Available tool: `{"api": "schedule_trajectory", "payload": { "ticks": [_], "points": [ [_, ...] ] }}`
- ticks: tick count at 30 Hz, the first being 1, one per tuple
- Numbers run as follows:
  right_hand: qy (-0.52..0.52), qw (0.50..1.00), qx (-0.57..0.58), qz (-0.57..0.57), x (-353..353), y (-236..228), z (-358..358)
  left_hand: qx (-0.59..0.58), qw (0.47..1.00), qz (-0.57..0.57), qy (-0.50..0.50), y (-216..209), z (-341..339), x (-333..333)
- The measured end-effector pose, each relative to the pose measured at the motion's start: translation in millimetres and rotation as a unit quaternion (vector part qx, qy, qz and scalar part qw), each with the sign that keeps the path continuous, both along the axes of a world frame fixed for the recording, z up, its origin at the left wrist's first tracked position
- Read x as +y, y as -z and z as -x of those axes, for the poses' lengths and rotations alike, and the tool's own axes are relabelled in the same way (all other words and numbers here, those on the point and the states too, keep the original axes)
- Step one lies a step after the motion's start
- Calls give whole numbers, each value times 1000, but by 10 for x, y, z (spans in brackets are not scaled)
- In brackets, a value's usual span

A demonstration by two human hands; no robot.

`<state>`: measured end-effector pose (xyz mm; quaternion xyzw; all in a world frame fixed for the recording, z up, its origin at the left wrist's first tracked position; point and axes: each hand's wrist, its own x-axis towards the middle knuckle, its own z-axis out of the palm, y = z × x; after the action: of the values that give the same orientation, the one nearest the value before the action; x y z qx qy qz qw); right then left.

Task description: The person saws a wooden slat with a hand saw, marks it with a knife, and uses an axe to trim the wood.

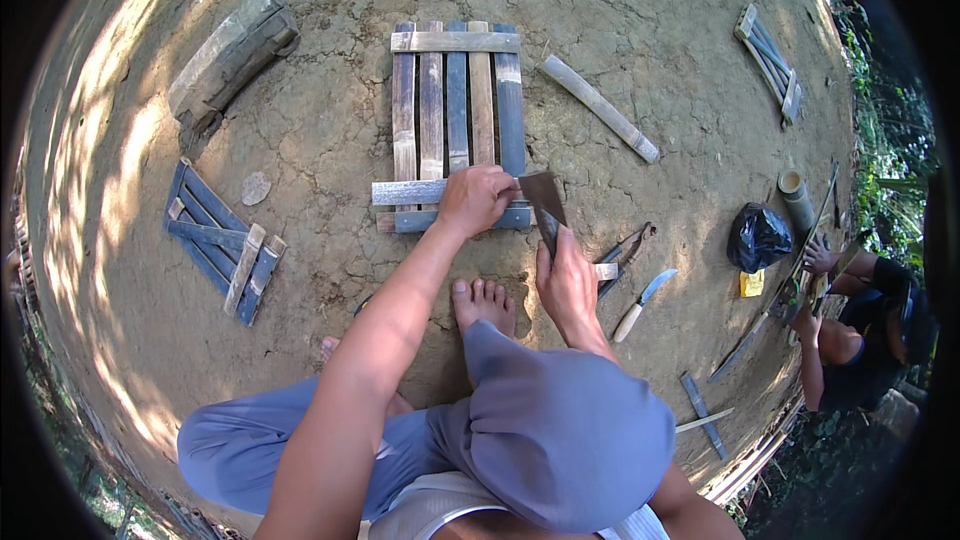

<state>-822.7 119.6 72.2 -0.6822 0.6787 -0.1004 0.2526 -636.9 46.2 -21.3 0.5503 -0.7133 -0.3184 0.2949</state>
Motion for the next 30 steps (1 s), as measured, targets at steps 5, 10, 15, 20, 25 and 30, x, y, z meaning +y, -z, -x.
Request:
{"api": "schedule_trajectory", "payload": {
  "ticks": [5, 10, 15, 20, 25, 30],
  "points": [
    [4, 996, -56, 65, -87, -174, -30, 18, 1000, -11, -11, -7, -4, 13],
    [-8, 992, -72, 104, 70, 9, 6, 100, 992, -45, -67, -144, -54, 20],
    [42, 998, 3, -55, 217, 121, 6, 159, 974, -85, -137, -94, 16, -63],
    [42, 997, 6, -67, 232, 131, 10, 136, 979, -62, -141, -35, 71, -85],
    [36, 997, 8, -65, 223, 156, 47, 84, 987, -29, -130, 9, 116, -16],
    [21, 997, 10, -68, 184, 206, 53, 52, 991, 19, -121, 40, 180, 58]
  ]
}}
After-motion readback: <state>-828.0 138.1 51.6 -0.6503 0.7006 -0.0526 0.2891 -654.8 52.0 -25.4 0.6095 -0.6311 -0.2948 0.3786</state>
